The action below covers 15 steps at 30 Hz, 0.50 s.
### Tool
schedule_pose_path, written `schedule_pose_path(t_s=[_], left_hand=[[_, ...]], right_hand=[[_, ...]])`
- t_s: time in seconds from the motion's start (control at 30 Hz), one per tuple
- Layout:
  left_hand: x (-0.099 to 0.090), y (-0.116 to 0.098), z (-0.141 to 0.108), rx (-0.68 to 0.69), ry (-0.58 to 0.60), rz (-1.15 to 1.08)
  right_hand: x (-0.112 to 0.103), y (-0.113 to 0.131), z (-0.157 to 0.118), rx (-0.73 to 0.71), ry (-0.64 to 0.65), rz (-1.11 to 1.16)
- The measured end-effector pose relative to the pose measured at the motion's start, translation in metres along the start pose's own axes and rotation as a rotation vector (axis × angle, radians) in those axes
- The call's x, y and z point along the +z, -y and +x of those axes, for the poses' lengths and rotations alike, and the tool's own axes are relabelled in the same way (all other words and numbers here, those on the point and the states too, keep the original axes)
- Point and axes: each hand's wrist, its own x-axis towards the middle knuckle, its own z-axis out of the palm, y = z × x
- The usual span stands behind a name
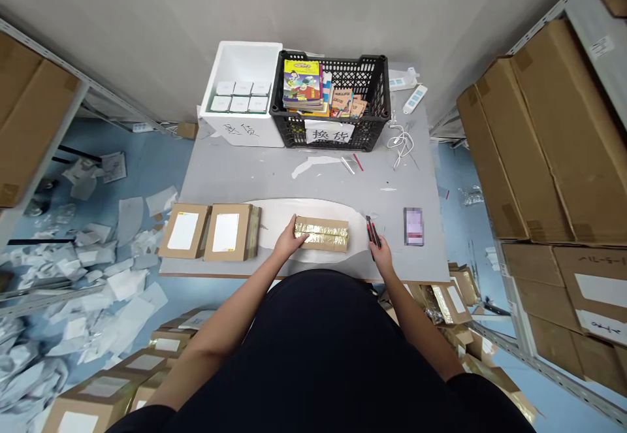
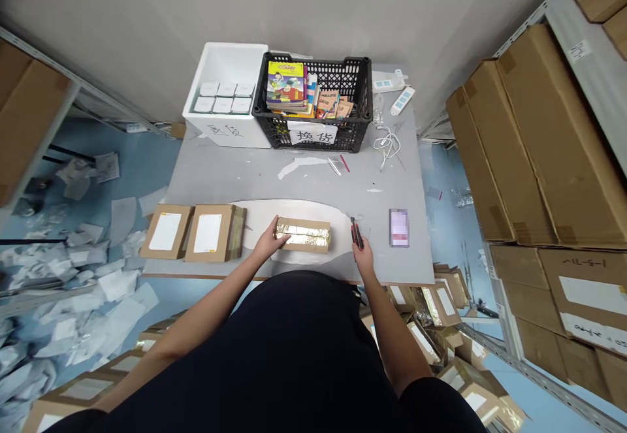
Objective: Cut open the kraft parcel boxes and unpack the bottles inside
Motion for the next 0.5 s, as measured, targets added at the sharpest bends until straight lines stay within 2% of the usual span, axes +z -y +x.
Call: schedule_pose_path(t_s=[0.13,0.27,0.33,0.43,0.5], left_hand=[[0.01,-0.004,0.001,-0.09,-0.034,-0.205],[0.013,-0.004,0.001,-0.112,-0.052,-0.284],[0.01,-0.002,0.001,-0.125,-0.023,-0.288],[-0.001,0.006,0.004,-0.215,0.056,-0.322],[-0.011,0.011,0.01,-0.302,0.132,-0.381]], right_hand=[[0.007,-0.008,0.007,0.024,-0.002,0.005],[0.009,-0.013,0.011,0.022,0.023,-0.051],[0.009,-0.013,0.01,0.033,-0.021,-0.136],[0.01,-0.007,0.009,0.069,-0.184,-0.297],[0.015,0.005,0.01,-0.008,-0.148,-0.301]])
